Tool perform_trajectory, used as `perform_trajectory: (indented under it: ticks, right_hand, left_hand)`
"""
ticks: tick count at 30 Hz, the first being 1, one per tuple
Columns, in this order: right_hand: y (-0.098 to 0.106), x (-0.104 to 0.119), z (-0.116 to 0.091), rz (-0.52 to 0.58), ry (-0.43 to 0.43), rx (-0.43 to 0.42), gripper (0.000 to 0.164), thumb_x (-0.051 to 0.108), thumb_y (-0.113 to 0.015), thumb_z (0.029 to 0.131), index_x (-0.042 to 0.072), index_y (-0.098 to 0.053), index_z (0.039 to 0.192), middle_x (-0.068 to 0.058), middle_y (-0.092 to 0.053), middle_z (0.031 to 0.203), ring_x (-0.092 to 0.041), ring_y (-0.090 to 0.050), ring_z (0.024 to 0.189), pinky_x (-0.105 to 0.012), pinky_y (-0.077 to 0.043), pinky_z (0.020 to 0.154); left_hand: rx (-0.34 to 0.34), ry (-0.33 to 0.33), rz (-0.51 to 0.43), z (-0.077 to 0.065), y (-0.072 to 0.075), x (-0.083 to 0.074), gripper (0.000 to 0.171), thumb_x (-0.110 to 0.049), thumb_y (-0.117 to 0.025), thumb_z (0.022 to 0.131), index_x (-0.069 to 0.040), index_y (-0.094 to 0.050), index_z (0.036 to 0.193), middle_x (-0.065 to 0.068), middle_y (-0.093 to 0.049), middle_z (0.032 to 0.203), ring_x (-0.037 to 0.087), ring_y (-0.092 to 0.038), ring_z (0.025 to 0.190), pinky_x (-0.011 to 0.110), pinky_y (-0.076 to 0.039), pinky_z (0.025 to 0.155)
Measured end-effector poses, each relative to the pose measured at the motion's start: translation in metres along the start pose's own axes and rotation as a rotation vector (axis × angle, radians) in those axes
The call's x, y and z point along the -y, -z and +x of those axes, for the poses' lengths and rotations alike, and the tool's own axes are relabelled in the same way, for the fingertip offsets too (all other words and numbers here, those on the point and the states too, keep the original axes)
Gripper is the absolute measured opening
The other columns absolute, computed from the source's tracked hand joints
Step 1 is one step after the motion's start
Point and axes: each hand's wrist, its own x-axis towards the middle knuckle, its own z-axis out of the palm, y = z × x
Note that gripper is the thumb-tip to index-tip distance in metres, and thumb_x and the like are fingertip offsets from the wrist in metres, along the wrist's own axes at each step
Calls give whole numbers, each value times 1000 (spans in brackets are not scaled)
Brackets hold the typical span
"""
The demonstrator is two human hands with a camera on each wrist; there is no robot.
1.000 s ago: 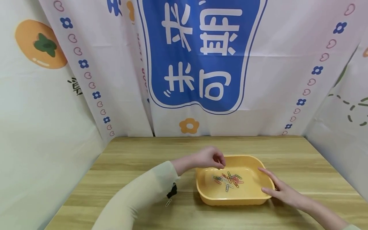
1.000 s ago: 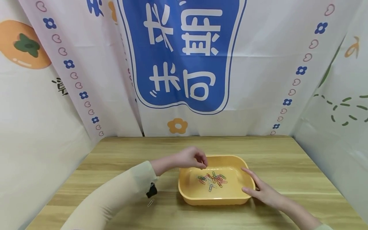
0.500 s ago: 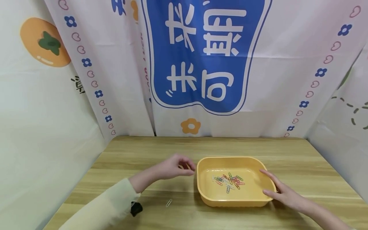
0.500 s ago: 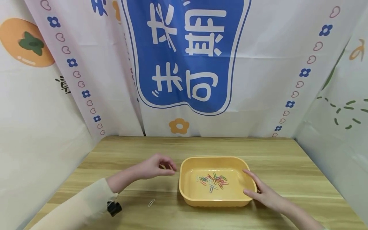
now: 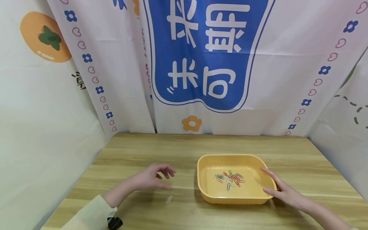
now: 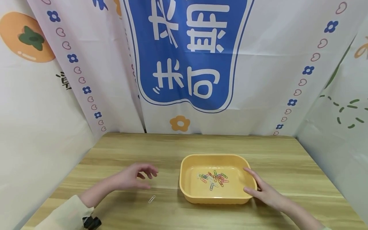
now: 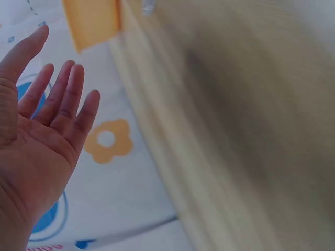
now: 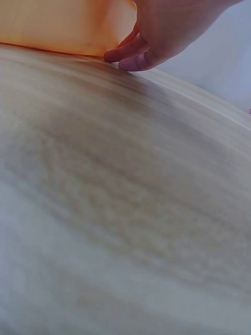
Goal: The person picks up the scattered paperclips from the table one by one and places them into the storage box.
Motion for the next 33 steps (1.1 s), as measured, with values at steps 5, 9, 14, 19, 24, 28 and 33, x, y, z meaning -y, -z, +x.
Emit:
perform_trajectory:
  ticks: [5,9,14,19,24,28,33]
  right_hand:
    - [0,1,0,1,-14,2,65,4,-56,97,-1,-19,150,-42,-6,148,17,-31,117,-15,-42,87]
    - [0,1,0,20,0,9,64,3,-55,98,-3,-18,150,-44,-5,147,13,-36,116,-16,-44,86]
    - [-1,1,1,12,30,-2,64,1,-55,97,-3,-19,149,-43,-9,146,9,-40,116,-18,-47,84]
    - [-2,0,1,23,53,-5,64,-2,-55,96,-2,-19,150,-45,-9,144,7,-42,116,-20,-48,83]
    - [-2,-1,1,42,69,5,64,-3,-54,96,-3,-18,149,-47,-4,143,8,-41,117,-20,-49,83]
    - [-2,-2,2,73,53,16,63,-3,-53,97,-8,-16,148,-46,-2,144,8,-42,116,-21,-49,83]
    - [-1,-2,1,97,66,27,63,-3,-51,97,-5,-16,149,-47,-1,143,8,-42,116,-22,-50,82]
  left_hand:
    - [23,38,34,-12,-2,17,44,-16,-82,79,-5,-62,117,6,-64,109,27,-59,100,47,-50,83]
    - [50,41,51,-18,-10,26,37,-18,-82,78,-10,-65,110,0,-65,104,20,-59,96,37,-52,80]
    - [62,35,32,-24,-22,33,29,-19,-84,77,-12,-70,102,-6,-68,97,11,-62,89,28,-52,80]
    - [32,26,64,-25,-31,34,24,-20,-85,76,-13,-73,96,-11,-66,90,6,-60,81,25,-52,73]
    - [33,25,108,-21,-36,33,18,-22,-84,77,-18,-74,92,-13,-63,86,4,-58,78,22,-51,70]
    - [34,-3,123,-16,-39,34,13,-20,-82,79,-19,-74,89,-14,-62,82,2,-57,75,21,-51,67]
    - [34,-46,95,-9,-41,35,7,-14,-80,81,-17,-74,83,-15,-61,76,-1,-57,68,21,-51,61]
